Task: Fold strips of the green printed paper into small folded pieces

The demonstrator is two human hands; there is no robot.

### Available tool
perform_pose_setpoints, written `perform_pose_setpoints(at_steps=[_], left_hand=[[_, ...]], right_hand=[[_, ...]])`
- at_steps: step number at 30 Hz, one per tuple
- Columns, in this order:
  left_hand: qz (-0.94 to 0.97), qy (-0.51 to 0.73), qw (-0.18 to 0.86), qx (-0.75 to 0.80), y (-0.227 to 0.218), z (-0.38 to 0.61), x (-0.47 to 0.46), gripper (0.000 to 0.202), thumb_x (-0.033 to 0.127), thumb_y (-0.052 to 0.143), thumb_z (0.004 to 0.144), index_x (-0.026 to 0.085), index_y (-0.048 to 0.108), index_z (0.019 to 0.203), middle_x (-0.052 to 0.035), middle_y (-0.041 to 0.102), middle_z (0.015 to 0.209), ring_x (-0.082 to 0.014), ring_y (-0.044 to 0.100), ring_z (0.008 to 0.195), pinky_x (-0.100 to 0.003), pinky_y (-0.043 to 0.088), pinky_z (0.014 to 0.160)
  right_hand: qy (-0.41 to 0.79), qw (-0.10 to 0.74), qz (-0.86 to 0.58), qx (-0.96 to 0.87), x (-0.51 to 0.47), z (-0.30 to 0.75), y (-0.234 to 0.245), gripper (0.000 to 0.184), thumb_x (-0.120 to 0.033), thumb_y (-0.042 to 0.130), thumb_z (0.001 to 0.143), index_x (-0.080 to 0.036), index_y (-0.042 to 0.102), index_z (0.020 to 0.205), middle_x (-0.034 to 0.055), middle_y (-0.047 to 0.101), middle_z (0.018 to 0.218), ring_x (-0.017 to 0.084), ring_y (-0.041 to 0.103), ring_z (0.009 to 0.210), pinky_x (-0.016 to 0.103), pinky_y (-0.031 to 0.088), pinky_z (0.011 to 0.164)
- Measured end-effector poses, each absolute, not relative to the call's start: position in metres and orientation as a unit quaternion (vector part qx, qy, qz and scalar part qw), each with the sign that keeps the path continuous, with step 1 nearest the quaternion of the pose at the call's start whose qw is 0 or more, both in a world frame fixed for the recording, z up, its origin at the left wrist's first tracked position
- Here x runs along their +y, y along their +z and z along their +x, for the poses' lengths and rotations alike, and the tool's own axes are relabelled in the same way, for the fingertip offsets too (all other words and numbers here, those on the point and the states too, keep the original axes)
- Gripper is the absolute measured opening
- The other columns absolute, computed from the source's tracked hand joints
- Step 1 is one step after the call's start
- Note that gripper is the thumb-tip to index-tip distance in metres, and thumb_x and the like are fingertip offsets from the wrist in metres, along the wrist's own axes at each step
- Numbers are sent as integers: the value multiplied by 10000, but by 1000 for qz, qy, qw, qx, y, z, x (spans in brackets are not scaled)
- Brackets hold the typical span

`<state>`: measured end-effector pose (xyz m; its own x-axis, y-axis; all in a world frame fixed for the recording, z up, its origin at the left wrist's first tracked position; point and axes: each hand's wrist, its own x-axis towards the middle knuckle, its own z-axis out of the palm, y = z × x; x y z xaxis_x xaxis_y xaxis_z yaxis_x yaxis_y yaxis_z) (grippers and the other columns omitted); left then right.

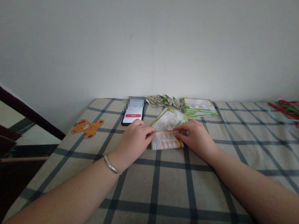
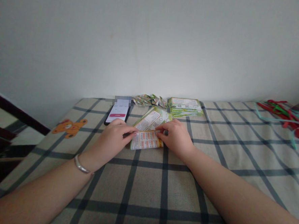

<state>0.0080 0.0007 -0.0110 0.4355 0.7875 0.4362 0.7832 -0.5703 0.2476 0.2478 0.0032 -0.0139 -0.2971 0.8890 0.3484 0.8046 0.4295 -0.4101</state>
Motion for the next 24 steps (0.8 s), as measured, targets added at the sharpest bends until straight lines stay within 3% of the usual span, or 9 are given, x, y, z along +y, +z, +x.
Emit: perform_pose_setpoints(at_steps=[8,24], left_hand=[[882,219,-52,415,-8,12,-2,153,158,569,908,149,721,927,-64,674,789,-226,534,854,-373,475,791],[872,202,-31,446,-11,10,2,108,207,632,878,176,709,947,-44,696,893,-236,535,887,-389,445,818]], right_hand=[[56,250,-521,-814,2,244,-13,142,-212,670,813,-216,754,928,24,745,887,230,599,893,367,452,837],[56,211,-558,-800,3,246,-14,184,-307,652,845,-294,747,1001,21,719,900,235,596,887,402,405,832]])
